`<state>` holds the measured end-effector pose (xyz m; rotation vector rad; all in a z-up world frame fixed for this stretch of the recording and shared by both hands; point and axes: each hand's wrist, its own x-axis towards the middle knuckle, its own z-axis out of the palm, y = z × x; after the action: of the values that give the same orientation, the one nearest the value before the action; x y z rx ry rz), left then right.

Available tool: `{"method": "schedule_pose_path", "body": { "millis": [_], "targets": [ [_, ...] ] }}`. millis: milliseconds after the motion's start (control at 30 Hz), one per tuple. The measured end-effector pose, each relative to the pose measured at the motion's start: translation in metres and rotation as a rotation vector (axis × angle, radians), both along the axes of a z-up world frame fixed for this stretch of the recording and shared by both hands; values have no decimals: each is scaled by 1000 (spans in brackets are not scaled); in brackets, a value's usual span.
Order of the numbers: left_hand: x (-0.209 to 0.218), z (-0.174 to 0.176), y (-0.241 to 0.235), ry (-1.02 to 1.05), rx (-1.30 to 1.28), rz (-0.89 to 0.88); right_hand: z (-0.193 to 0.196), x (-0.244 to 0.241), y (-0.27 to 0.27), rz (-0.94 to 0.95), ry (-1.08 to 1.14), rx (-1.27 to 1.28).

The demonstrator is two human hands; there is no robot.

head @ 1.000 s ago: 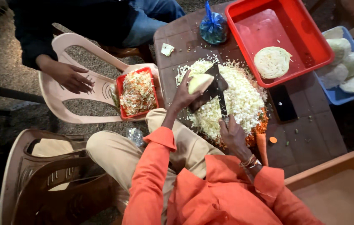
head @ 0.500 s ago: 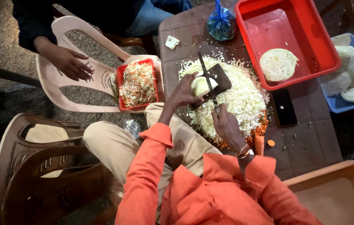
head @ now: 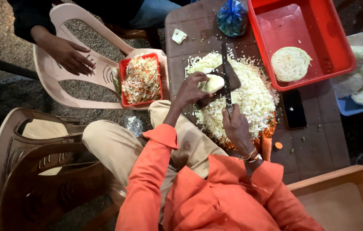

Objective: The person sits on a plastic chair and chops cabbage into fine shreds using a large knife on a wooden board placed on their lap. They repeatedly slice the cabbage and transfer the shreds into a red container.

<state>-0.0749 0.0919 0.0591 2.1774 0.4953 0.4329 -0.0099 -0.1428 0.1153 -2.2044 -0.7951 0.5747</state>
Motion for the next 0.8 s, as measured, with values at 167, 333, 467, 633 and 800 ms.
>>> {"method": "schedule_pose_path", "body": {
  "millis": [167, 333, 467, 633, 800],
  "targets": [
    [4, 15, -3, 51, 93, -3, 5, 0, -3, -49, -18, -2],
    [6, 12, -5, 71, -14, 181, 2, -2, -9, -62, 25, 35],
    [8, -1, -2, 9, 5, 206, -3, -3, -12, -46, -18, 105],
    [5, -12, 5, 29, -289, 147, -4, -5, -15, -37, 27, 128],
    [2, -7, 29, -30, -586, -74, 0, -2, -13, -92, 69, 129]
  ]
}}
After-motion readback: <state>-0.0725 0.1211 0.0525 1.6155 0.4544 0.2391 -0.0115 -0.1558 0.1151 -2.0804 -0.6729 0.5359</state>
